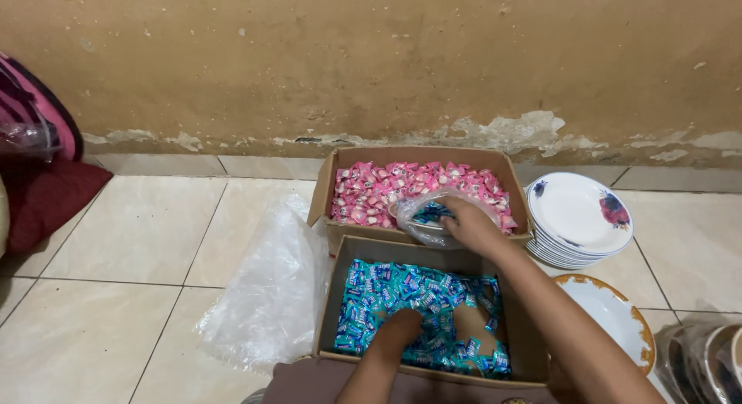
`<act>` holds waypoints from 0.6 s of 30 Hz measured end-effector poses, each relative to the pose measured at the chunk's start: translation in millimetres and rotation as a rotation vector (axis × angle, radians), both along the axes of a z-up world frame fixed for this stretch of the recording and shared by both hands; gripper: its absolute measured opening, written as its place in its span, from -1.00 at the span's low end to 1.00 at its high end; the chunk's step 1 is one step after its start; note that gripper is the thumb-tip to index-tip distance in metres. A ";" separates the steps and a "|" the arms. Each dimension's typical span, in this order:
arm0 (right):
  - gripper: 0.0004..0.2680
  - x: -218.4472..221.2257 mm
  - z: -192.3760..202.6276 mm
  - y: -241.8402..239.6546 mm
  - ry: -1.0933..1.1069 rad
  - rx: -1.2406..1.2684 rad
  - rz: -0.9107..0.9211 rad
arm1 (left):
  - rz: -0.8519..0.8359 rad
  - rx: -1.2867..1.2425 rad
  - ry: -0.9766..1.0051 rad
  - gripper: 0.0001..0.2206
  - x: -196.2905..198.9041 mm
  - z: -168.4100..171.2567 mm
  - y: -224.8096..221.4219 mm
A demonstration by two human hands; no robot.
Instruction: Packaging decorative plates with small packets into plastic sleeves and boxes
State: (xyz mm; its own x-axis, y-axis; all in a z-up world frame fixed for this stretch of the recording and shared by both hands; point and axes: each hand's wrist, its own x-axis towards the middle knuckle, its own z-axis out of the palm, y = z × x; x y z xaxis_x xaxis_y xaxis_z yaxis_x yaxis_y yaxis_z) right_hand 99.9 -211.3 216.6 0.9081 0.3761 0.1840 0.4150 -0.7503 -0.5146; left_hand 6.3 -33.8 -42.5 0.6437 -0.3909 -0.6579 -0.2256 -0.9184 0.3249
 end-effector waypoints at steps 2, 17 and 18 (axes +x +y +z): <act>-0.67 -65.9 10.1 -2.5 -0.191 0.050 -0.104 | -0.011 0.002 -0.028 -0.65 -7.3 11.0 3.1; -0.74 -171.5 -137.3 -7.2 0.837 -0.790 0.375 | 0.121 0.231 0.053 -0.82 29.4 -46.8 9.1; -0.70 -174.3 -122.8 -1.9 0.794 -0.779 0.436 | 0.135 0.259 0.112 -0.76 30.9 -44.3 10.3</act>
